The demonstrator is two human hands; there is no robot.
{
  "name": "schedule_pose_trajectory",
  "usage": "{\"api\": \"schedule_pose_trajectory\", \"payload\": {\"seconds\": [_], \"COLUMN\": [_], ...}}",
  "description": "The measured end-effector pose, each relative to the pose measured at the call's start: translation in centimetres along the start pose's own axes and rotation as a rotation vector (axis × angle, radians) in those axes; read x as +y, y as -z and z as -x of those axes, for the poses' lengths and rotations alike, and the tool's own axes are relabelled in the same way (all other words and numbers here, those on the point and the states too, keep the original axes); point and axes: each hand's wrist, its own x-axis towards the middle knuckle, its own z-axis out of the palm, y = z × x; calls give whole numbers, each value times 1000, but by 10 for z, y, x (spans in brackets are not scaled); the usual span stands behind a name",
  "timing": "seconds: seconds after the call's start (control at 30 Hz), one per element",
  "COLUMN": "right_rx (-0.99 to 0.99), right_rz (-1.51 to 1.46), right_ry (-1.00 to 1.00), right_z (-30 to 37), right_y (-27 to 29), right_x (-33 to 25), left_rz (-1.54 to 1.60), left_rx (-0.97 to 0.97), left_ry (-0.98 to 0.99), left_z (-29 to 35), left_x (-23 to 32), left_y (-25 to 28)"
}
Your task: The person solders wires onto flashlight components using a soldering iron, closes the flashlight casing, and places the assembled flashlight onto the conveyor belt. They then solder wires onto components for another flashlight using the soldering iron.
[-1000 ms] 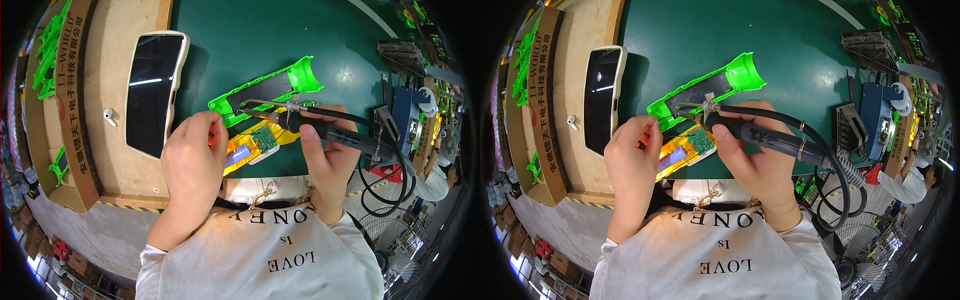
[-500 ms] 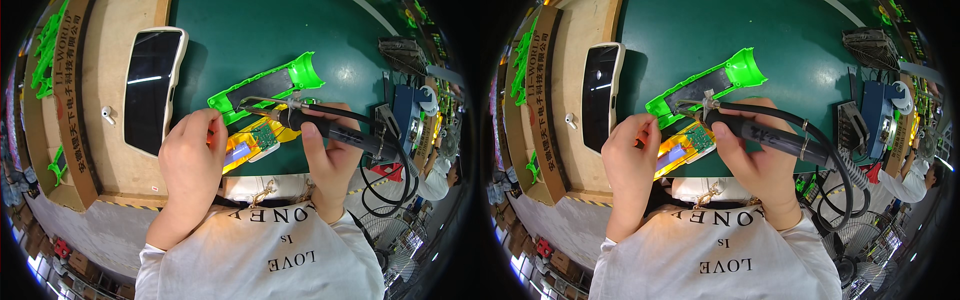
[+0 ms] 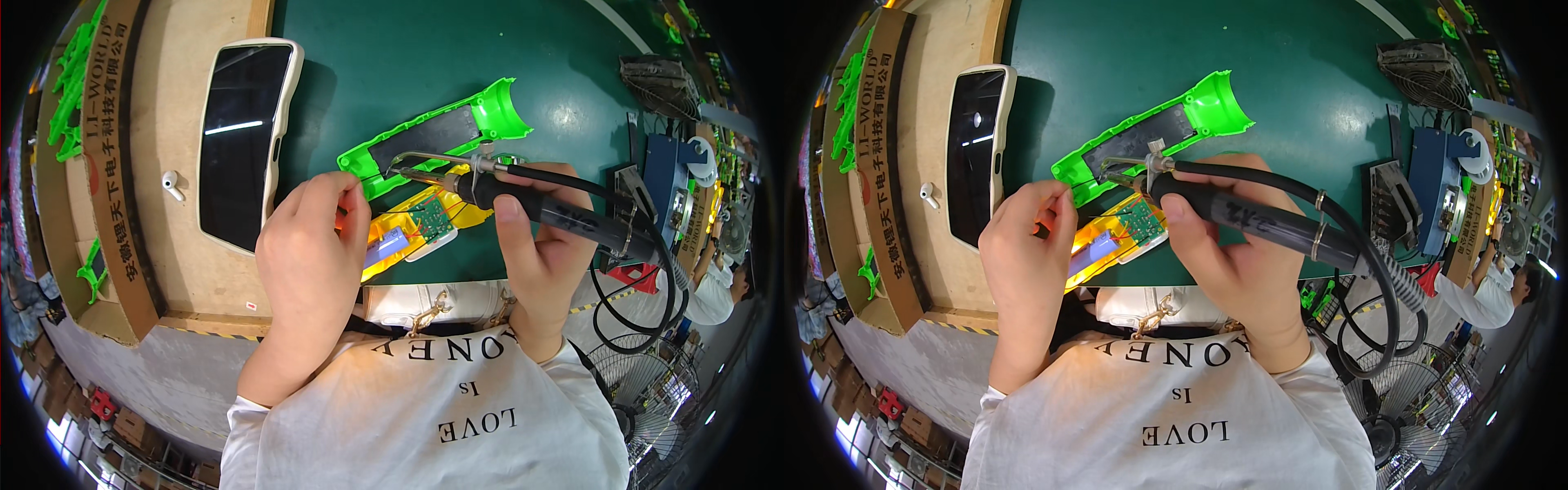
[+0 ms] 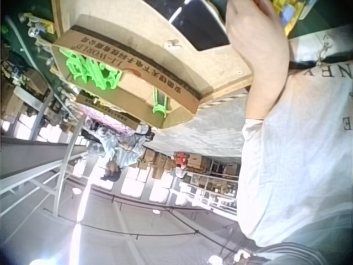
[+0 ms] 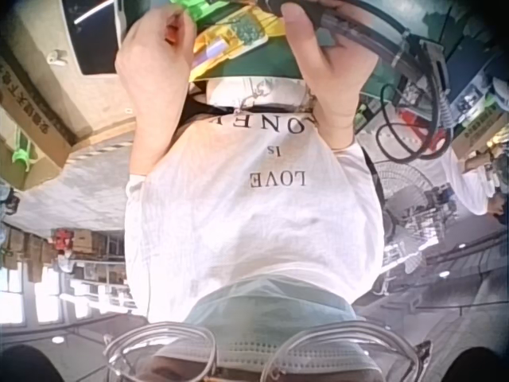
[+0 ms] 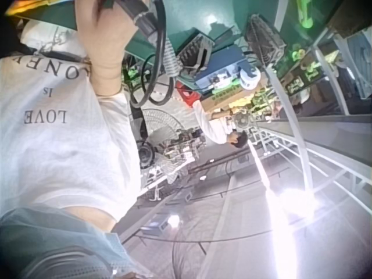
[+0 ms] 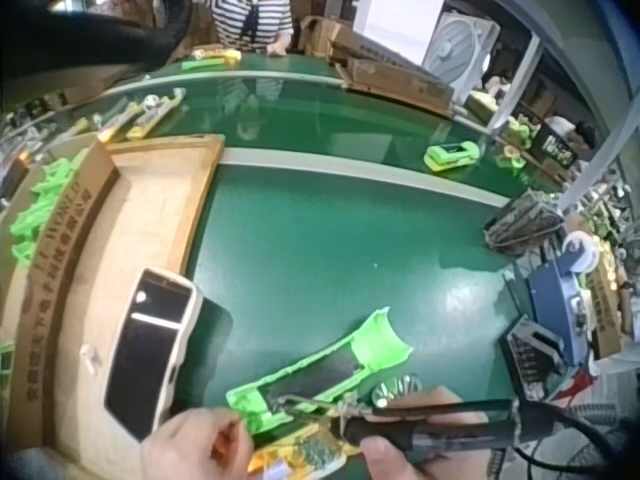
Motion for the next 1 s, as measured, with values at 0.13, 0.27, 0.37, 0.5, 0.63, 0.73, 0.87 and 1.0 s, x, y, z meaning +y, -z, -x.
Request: {"api": "schedule_pose_trajectory", "payload": {"seconds": [0.13,0.27,0.37,0.5,0.63,0.73,0.87,1.0], "right_rx": [-8,-11,20,4,-11,-5,-17,-3], "right_rz": [-18,3,-42,-39,-30,-56,1,-5], "right_ry": [-20,2,-18,-13,-18,-33,14,-6], "right_z": [0,-1,0,0,0,0,0,1], "right_y": [1,1,0,0,1,1,2,5], "right_x": [-1,-1,-1,0,0,0,1,1], "left_rz": [3,-14,-28,-27,-24,-30,-24,-31], "left_rx": [-11,-3,-11,-9,-5,-7,2,-6], "left_ry": [6,-18,-15,-23,-28,-31,-39,-26], "left_z": [0,-1,-1,0,-1,-1,-1,-1], "left_x": [0,-1,-1,-2,-1,-1,-1,0], "left_y": [0,-1,-1,-1,-1,-1,-1,0]}}
